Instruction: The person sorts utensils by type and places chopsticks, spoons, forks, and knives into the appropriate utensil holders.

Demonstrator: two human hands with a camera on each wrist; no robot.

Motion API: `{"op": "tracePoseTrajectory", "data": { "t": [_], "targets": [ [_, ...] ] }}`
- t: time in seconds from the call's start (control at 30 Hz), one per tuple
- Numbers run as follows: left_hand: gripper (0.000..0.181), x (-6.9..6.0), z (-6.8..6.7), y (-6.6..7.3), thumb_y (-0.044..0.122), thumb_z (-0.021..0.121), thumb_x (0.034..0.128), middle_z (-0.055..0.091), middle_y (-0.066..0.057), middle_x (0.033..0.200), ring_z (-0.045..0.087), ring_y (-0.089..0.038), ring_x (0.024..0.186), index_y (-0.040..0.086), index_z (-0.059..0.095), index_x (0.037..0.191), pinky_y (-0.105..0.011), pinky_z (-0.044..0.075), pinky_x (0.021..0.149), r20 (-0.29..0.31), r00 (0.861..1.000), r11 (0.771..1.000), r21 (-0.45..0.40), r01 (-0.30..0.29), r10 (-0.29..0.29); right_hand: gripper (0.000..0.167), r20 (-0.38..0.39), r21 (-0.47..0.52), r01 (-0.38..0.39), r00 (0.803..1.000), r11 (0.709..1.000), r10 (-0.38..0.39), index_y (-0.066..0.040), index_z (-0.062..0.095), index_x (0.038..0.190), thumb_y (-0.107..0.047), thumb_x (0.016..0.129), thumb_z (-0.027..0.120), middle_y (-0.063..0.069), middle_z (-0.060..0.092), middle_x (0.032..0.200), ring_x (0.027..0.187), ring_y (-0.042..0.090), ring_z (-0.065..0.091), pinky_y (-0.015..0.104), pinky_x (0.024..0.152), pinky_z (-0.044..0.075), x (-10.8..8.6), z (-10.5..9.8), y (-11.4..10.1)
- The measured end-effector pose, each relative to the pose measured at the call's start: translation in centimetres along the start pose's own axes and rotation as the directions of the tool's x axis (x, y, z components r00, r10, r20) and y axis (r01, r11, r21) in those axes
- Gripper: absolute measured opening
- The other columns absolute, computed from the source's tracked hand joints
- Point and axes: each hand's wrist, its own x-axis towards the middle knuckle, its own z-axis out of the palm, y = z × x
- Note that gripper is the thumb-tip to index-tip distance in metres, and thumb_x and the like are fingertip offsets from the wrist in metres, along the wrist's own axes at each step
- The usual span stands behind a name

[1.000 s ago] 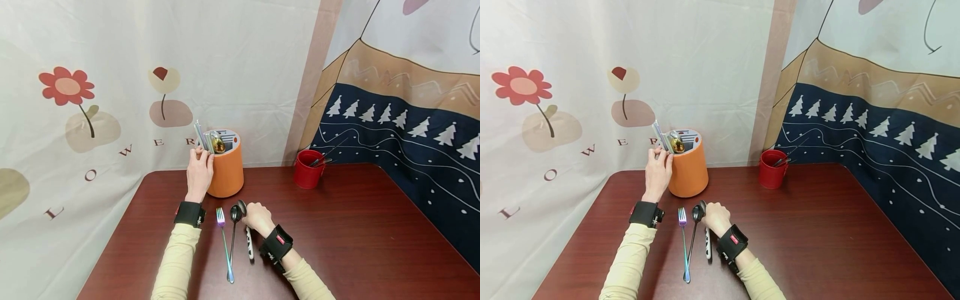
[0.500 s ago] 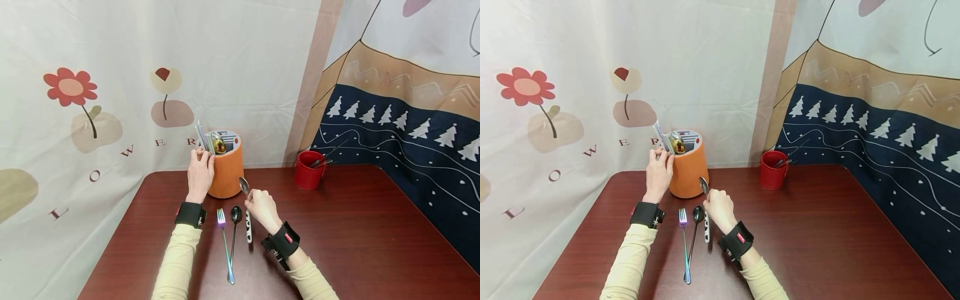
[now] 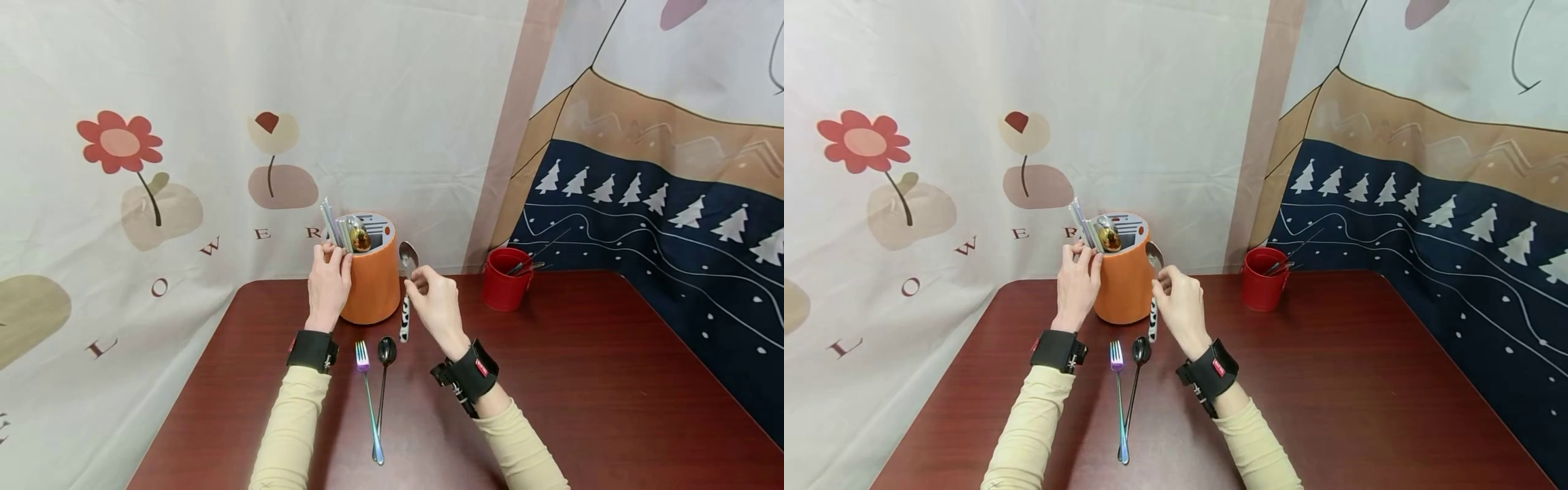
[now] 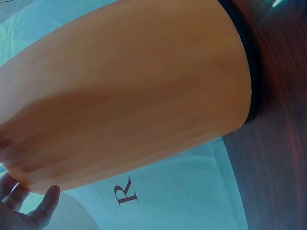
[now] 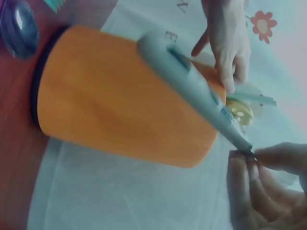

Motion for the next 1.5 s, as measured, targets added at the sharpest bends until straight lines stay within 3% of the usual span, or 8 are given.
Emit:
{"op": "tracePoseTrajectory", "data": {
  "t": [0.13,0.3,0.47,0.67,0.83,0.97,1.17,1.5],
  "targets": [
    [0.028,0.0,0.1,-0.1,0.03,0.046,0.1004,0.048,-0.021,0.112,0.061,-0.036,0.102,0.006,0.061,0.1,-0.049,0.053,0.071,0.006,1.0,1.0,0.002,0.001,-0.001,0.008,-0.107,0.04,0.077,0.992,0.996,-0.072,-0.002,0.067,0.088,-0.01,0.087,0.066,0.013,0.072,0.081,0.069,0.022,0.069,0.034,0.064,0.056,1.3,-0.2,0.0],
    [0.028,0.1,0.2,0.0,0.03,0.046,0.1003,0.048,-0.02,0.112,0.061,-0.036,0.1,0.006,0.061,0.1,-0.048,0.054,0.073,0.004,1.0,1.0,-0.004,0.006,-0.006,0.012,-0.24,0.116,0.144,0.964,0.983,-0.113,-0.001,0.068,0.089,-0.013,0.088,0.067,0.014,0.071,0.085,0.074,0.023,0.07,0.033,0.07,0.058,3.2,-0.1,0.0],
    [0.029,0.2,0.2,0.0,0.031,0.046,0.1004,0.047,-0.02,0.113,0.061,-0.036,0.099,0.006,0.061,0.101,-0.048,0.054,0.074,0.018,1.0,1.0,0.006,0.015,-0.015,0.016,-0.34,0.181,0.182,0.934,0.966,-0.112,0.0,0.069,0.091,-0.016,0.089,0.067,0.016,0.071,0.086,0.075,0.025,0.07,0.033,0.069,0.058,4.5,0.4,-0.4],
    [0.029,0.1,0.3,0.0,0.031,0.046,0.1004,0.047,-0.02,0.113,0.059,-0.034,0.11,0.006,0.061,0.1,-0.048,0.054,0.078,0.014,1.0,1.0,0.001,0.007,-0.007,0.02,-0.448,0.244,0.231,0.888,0.942,-0.102,0.001,0.07,0.091,-0.018,0.087,0.069,0.017,0.07,0.086,0.074,0.025,0.071,0.034,0.066,0.057,5.7,1.2,-1.1],
    [0.028,0.1,0.4,-0.1,0.03,0.046,0.1003,0.048,-0.021,0.112,0.058,-0.034,0.112,0.005,0.061,0.099,-0.048,0.054,0.076,-0.003,1.0,1.0,-0.002,-0.009,0.009,0.021,-0.49,0.314,0.275,0.866,0.909,-0.093,0.002,0.071,0.096,-0.017,0.086,0.07,0.018,0.07,0.087,0.075,0.027,0.071,0.021,0.068,0.055,6.5,2.0,-1.1],
    [0.029,0.1,0.3,0.0,0.03,0.046,0.1003,0.048,-0.021,0.112,0.058,-0.035,0.112,0.005,0.061,0.1,-0.049,0.054,0.075,0.001,1.0,1.0,0.001,-0.006,0.006,0.02,-0.478,0.343,0.265,0.875,0.901,-0.075,0.002,0.071,0.099,-0.013,0.085,0.07,0.02,0.07,0.089,0.078,0.028,0.071,0.021,0.069,0.054,7.0,2.7,-0.9],
    [0.029,0.1,0.2,0.0,0.03,0.046,0.1005,0.048,-0.02,0.113,0.057,-0.033,0.115,0.006,0.061,0.1,-0.049,0.054,0.075,0.018,1.0,1.0,0.004,0.006,-0.007,0.02,-0.388,0.358,0.248,0.916,0.9,-0.098,0.001,0.071,0.101,-0.013,0.087,0.068,0.02,0.072,0.094,0.08,0.029,0.071,0.034,0.076,0.057,7.0,3.6,-0.4],
    [0.028,0.2,0.2,-0.1,0.03,0.046,0.1004,0.048,-0.02,0.113,0.058,-0.034,0.113,0.006,0.06,0.099,-0.05,0.054,0.076,0.009,1.0,1.0,0.009,0.004,-0.004,0.021,-0.193,0.306,0.16,0.976,0.939,-0.104,0.002,0.068,0.104,-0.015,0.093,0.06,0.018,0.071,0.095,0.087,0.027,0.07,0.031,0.081,0.056,7.2,4.1,-0.3]
  ]
}}
